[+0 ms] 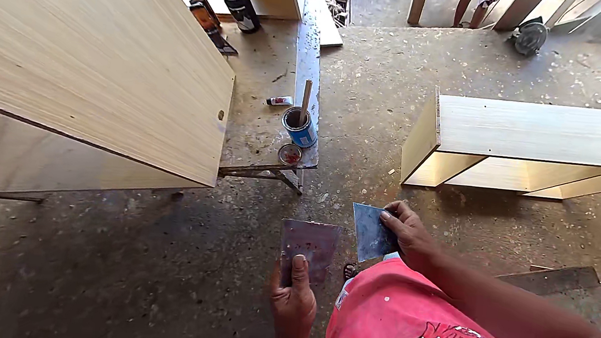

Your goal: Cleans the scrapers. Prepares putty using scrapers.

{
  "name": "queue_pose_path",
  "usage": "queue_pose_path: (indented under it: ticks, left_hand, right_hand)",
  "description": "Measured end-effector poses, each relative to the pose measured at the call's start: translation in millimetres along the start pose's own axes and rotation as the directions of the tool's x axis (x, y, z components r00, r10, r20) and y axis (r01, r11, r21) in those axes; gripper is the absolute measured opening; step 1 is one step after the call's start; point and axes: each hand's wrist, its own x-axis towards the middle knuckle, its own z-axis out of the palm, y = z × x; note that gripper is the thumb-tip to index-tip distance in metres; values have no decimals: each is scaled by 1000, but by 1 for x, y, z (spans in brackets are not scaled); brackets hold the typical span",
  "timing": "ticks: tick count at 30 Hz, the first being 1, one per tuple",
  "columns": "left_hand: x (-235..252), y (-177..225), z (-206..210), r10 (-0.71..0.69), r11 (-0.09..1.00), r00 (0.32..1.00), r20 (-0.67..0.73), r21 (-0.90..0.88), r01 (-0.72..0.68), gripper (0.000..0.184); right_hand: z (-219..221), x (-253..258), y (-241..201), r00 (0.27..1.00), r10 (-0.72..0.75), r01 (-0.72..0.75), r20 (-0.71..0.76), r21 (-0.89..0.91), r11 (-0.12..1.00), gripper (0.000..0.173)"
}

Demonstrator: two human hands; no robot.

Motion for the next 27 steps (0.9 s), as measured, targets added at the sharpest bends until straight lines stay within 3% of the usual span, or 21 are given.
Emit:
queue_pose_path:
  ticks: [3, 10, 13, 16, 18, 20, 22, 24, 27]
  left_hand:
    - [-12, -3, 14, 29, 998, 999, 46, 55, -31, 20]
    - [-35, -14, 27, -55, 994, 958, 282, 110, 24, 29]
    - [-24, -8, 15, -110, 973, 892, 438, 230, 7, 40]
    - [-15, -6, 3, -301, 930, 779, 550, 351, 112, 41]
    - [-12, -13, -4, -314, 945, 854, 415, 218, 242, 34]
    - [-8, -20, -11, -325, 939, 925, 195, -45, 340, 28]
    - [-6, -16, -16, -371, 906, 928, 38, -207, 370, 24]
    - [-7, -9, -14, -404, 876, 915, -19, -295, 381, 23]
    - [-11, -6, -2, -396, 841, 918, 29, -390, 376, 21]
  right_hand:
    - [10, -16, 1, 997, -74, 72, -18, -113, 991, 15]
    - [20, -17, -1, 992, -99, 55, -76, -444, 895, 16]
    - [17, -10, -1, 993, -112, 70, -48, -527, 847, 18]
    - [13, -10, -8, 988, -144, 149, 46, -456, 877, 17]
    - [12, -11, -13, 972, -216, 236, 96, -353, 906, 15]
    - [11, -11, -16, 941, -330, 338, 73, -240, 910, 9]
    - [12, -13, -20, 908, -417, 417, 35, -167, 894, 4]
    - [15, -15, -20, 859, -510, 511, 57, -185, 840, 10]
    - [23, -24, -19, 802, -582, 597, 136, -210, 774, 18]
